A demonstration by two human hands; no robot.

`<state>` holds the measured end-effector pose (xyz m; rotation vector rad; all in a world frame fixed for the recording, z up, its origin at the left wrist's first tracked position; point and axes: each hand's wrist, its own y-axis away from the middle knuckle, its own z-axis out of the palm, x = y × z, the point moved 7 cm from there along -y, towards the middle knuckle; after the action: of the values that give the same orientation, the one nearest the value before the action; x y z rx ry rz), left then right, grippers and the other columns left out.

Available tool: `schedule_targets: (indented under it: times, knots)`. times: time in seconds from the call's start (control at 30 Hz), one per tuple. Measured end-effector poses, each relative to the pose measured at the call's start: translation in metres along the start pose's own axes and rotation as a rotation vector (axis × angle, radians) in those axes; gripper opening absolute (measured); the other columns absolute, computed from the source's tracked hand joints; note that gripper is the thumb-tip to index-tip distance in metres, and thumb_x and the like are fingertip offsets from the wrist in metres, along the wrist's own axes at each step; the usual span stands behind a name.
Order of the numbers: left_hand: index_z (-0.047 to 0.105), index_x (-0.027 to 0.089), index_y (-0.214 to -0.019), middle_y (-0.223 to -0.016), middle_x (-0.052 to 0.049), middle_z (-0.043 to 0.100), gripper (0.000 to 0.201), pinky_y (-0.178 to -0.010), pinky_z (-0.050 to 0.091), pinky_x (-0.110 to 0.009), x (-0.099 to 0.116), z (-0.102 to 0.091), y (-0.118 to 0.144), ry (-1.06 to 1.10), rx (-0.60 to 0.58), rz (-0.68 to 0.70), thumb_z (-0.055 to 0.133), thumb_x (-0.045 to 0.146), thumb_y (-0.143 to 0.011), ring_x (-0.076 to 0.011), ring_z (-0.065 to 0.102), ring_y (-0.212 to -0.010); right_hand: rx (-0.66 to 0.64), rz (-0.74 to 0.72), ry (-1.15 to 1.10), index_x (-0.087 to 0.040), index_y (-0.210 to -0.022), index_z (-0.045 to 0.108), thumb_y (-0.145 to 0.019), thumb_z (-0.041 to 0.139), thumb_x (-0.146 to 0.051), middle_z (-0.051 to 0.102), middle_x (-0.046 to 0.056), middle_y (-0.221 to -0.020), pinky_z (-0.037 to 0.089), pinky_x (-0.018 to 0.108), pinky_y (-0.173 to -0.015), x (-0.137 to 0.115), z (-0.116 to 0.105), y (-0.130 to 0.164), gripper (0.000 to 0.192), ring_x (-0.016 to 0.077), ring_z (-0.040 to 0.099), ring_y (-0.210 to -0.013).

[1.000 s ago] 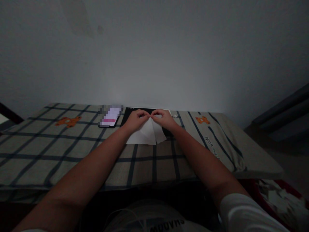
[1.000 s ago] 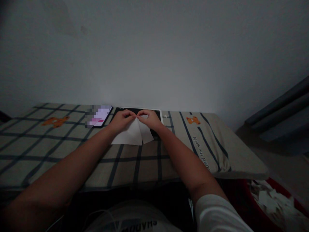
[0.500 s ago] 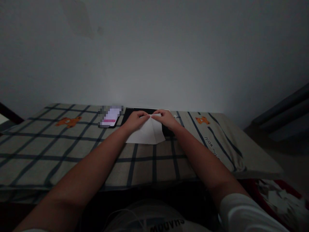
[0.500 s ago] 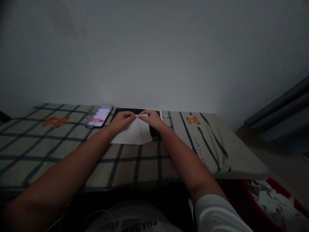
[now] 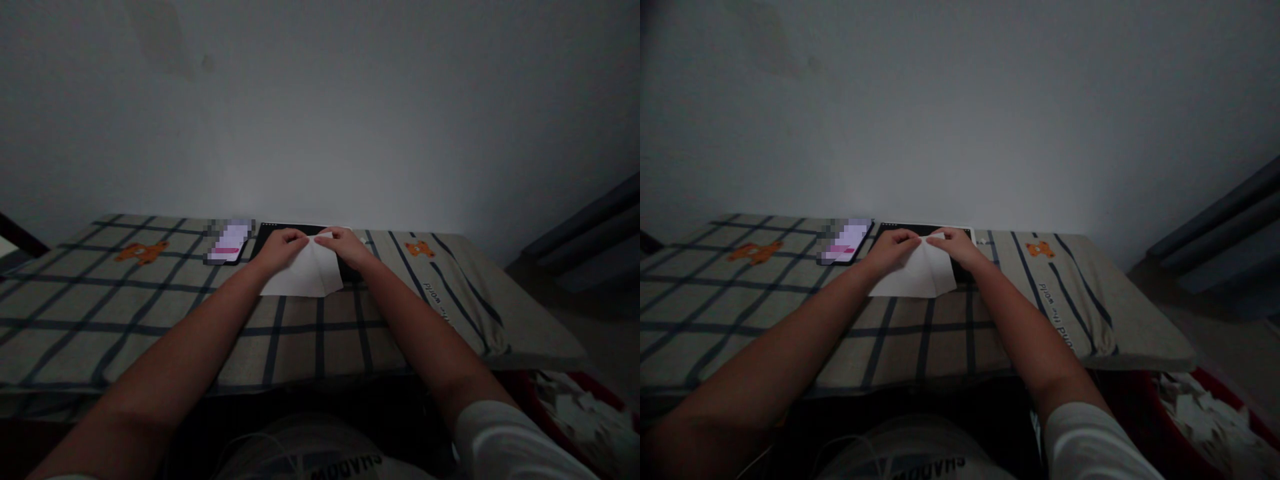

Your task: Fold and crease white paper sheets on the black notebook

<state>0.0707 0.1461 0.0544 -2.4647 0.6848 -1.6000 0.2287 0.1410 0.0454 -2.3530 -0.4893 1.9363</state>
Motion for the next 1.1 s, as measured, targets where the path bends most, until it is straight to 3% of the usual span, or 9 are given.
schedule_targets:
  times: [0.37, 0.67, 1.1]
  knots:
    - [0.070, 0.016, -0.077, -0.071, -0.003, 0.066, 0.027, -0.060, 0.044, -0.028, -0.005, 0.003, 0.000, 0.114, -0.005, -0.049, 0.062, 0.042, -0.072, -0.0148, 0.056, -0.062, 0.014, -0.077, 0.055, -0.018, -0.082, 0.070, -0.070, 0.068, -0.044, 0.067, 0.003, -0.085, 0.043, 0.028, -0.070, -0.006, 0.000, 0.002, 0.028, 0.0144, 0.057, -0.076]
    - [0.068, 0.015, -0.075, -0.073, -0.003, 0.065, 0.026, -0.062, 0.043, -0.025, 0.002, -0.002, 0.001, 0.028, 0.001, -0.052, 0.059, 0.040, -0.074, -0.0140, 0.055, -0.065, -0.076, 0.080, -0.096, -0.015, -0.088, 0.068, -0.067, 0.072, -0.040, 0.070, 0.006, -0.089, 0.046, 0.027, -0.068, 0.018, 0.001, -0.004, 0.032, 0.0145, 0.060, -0.073]
    - [0.067, 0.014, -0.075, -0.074, -0.003, 0.065, 0.028, -0.062, 0.041, -0.025, 0.004, -0.001, 0.000, 0.006, -0.022, -0.039, 0.059, 0.040, -0.073, -0.0139, 0.054, -0.066, 0.009, -0.030, 0.157, -0.013, -0.082, 0.066, -0.070, 0.066, -0.042, 0.065, 0.004, -0.079, 0.039, 0.024, -0.058, 0.000, -0.001, 0.001, 0.031, 0.0123, 0.053, -0.066]
